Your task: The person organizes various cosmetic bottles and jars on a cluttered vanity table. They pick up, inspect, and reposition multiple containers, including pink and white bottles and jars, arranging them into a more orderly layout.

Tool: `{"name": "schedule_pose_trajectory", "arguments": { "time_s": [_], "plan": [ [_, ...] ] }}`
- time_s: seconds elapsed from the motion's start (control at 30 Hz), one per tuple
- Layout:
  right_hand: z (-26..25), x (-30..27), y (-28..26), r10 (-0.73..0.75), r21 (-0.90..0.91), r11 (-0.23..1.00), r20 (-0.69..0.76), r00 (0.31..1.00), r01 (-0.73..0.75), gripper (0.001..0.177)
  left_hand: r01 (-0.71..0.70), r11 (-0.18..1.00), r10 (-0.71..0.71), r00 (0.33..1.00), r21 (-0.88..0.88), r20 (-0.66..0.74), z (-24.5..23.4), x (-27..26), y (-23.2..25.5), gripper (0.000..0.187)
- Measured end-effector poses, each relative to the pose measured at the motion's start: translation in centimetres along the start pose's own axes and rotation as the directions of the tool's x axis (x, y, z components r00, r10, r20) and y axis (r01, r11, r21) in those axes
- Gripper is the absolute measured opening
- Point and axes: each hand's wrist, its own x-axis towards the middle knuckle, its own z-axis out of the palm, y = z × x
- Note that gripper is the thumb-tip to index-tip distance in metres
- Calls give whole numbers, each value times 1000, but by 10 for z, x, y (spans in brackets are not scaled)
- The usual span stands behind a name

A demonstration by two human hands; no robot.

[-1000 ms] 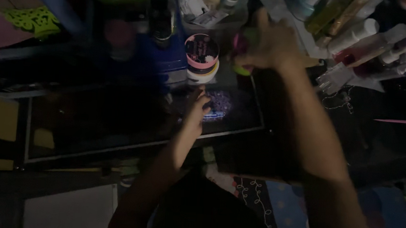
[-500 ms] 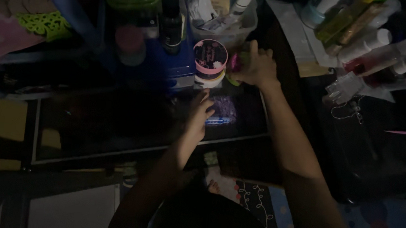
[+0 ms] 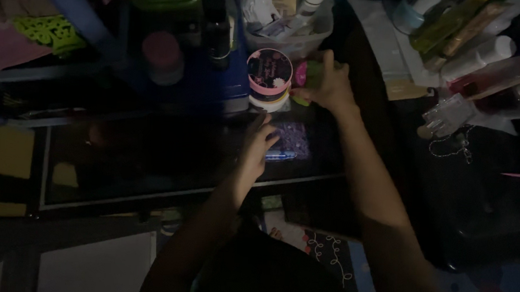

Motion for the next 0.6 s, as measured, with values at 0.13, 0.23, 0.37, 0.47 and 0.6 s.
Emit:
{"name": "schedule_pose_trajectory", "arguments": {
  "time_s": [0.13, 0.23, 0.37, 0.47, 0.6],
  "plan": [
    [-9, -7, -5, -46, 66, 997, 4, 999, 46, 111, -9, 1000, 9, 1000, -18, 25, 3, 7, -10, 67],
    [-24, -19, -18, -23, 27, 999, 25, 999, 22, 114, 8, 1000, -8, 1000, 9, 28, 3, 11, -14, 67],
    [-61, -47, -49, 29, -19, 999, 62, 998, -28, 90, 13, 1000, -13, 997, -4, 72, 6, 17, -22, 68],
    [-112, -67, -77, -8, -108, 994, 106, 994, 19, 59, 27, 999, -29, 996, 23, 88, 10, 23, -29, 69],
    [-215, -94, -94, -15, -145, 989, 6, 1000, 16, 38, 18, 1000, -19, 997, 15, 80, 20, 35, -35, 71]
  ]
}}
